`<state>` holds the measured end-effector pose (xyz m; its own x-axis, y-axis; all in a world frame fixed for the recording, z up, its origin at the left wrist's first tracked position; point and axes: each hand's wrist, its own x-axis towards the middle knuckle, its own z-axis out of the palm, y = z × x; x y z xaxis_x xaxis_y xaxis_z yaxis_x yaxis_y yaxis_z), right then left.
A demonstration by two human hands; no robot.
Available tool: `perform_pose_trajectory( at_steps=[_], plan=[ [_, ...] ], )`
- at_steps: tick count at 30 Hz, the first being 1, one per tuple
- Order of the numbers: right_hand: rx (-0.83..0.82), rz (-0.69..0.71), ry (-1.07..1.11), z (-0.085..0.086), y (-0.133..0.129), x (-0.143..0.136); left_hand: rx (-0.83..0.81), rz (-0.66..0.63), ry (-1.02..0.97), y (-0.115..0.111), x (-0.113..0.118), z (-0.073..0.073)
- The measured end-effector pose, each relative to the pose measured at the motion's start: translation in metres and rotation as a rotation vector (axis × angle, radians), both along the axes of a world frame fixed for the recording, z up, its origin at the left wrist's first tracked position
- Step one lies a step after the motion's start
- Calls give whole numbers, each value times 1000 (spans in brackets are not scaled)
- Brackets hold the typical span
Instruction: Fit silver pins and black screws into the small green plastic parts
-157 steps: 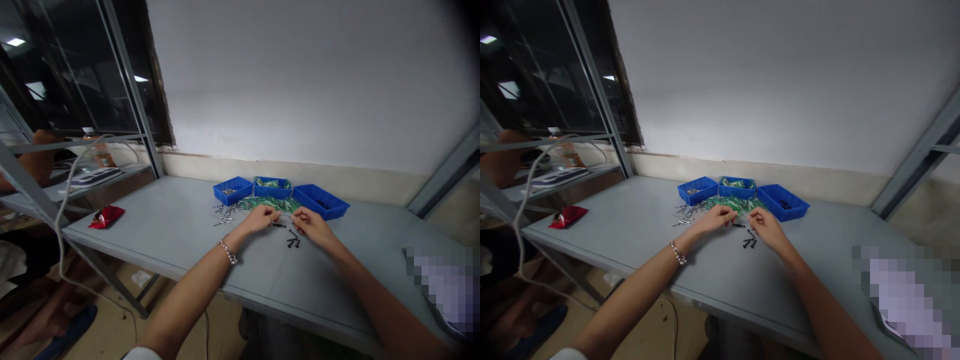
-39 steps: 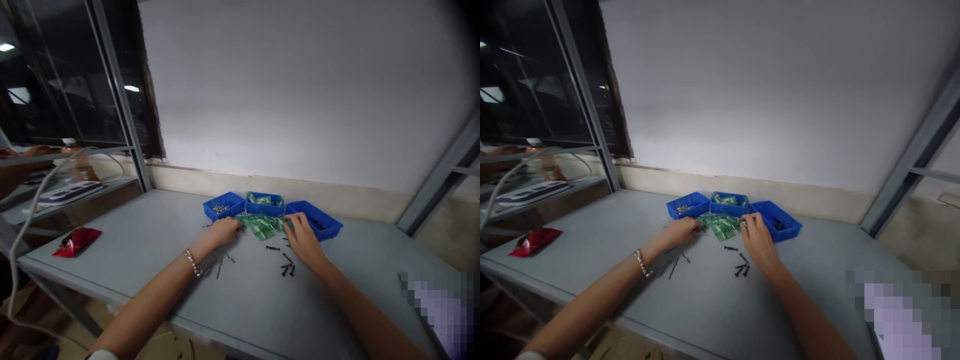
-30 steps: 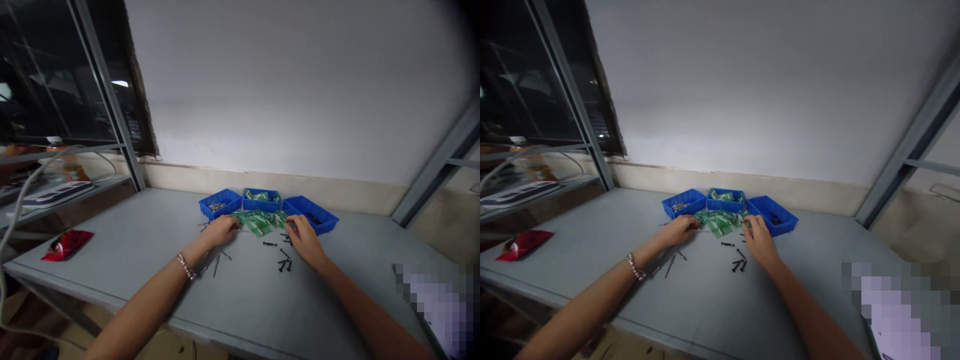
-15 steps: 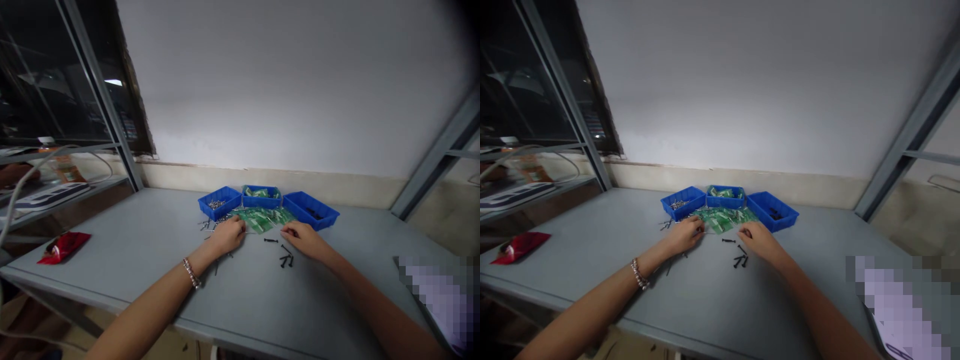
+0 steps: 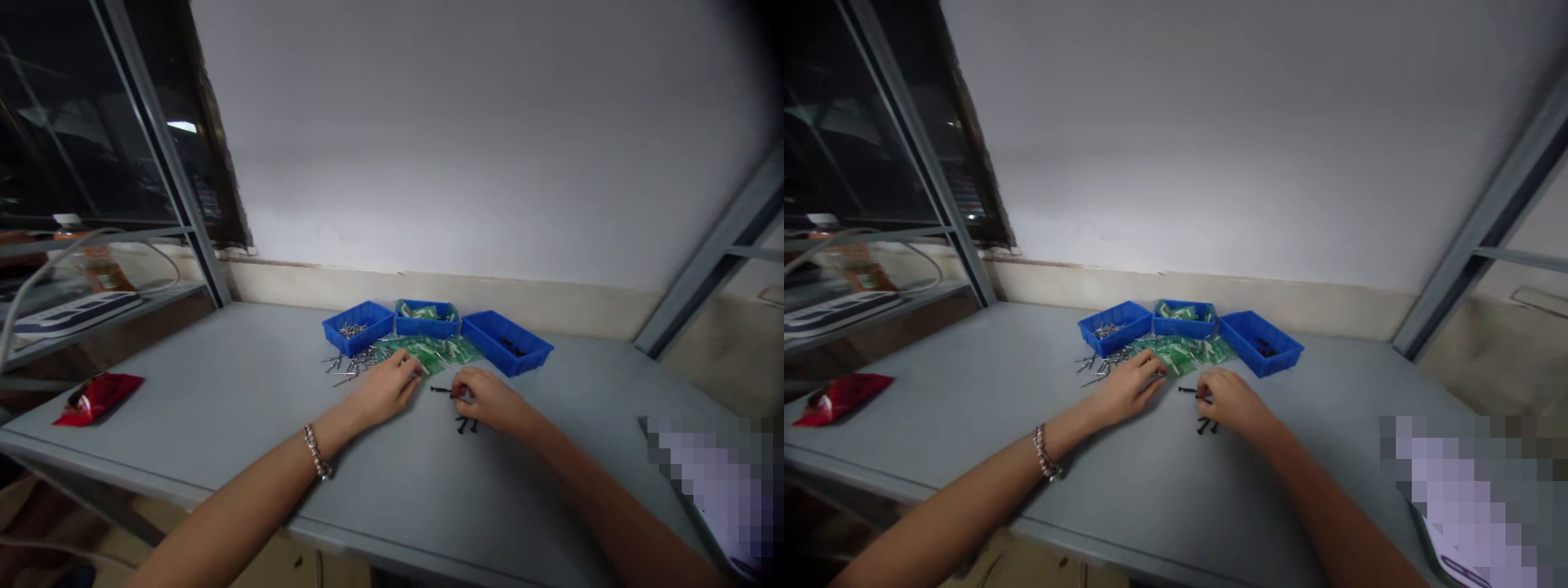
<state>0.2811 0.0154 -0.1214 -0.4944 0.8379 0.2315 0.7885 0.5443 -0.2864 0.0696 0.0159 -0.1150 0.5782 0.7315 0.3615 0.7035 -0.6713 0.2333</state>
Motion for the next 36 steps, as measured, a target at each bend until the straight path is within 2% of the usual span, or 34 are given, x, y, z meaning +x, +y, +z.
perform_pose_trajectory(
  at_steps=[5, 10, 14, 17, 21, 24, 27, 30, 36],
  plan=[
    [84, 66, 67, 0, -8, -15, -64, -78, -56, -9, 10, -2],
    [264, 130, 109, -1, -11, -21, -139, -146, -146, -7, 11, -5],
    [307, 155, 180, -2, -10, -19, -149, -158, -253, -4, 10, -4],
    [249, 119, 275, -1, -8, -18, -143, -147, -330, -3, 10, -4],
    [11, 49, 442, -1, -6, -18, -186, -116, -432, 0, 11, -6],
    [-123, 8, 532, 0, -6, -18, -268, -139, -505, 1, 10, -7],
    [-166, -12, 586, 1, -7, -19, -339, -181, -578, 2, 10, -8],
    [-202, 46, 614, 3, -8, -20, -358, -211, -607, 2, 10, -9],
    [-209, 74, 675, 4, -7, -20, -337, -194, -546, -1, 10, -5]
  ],
)
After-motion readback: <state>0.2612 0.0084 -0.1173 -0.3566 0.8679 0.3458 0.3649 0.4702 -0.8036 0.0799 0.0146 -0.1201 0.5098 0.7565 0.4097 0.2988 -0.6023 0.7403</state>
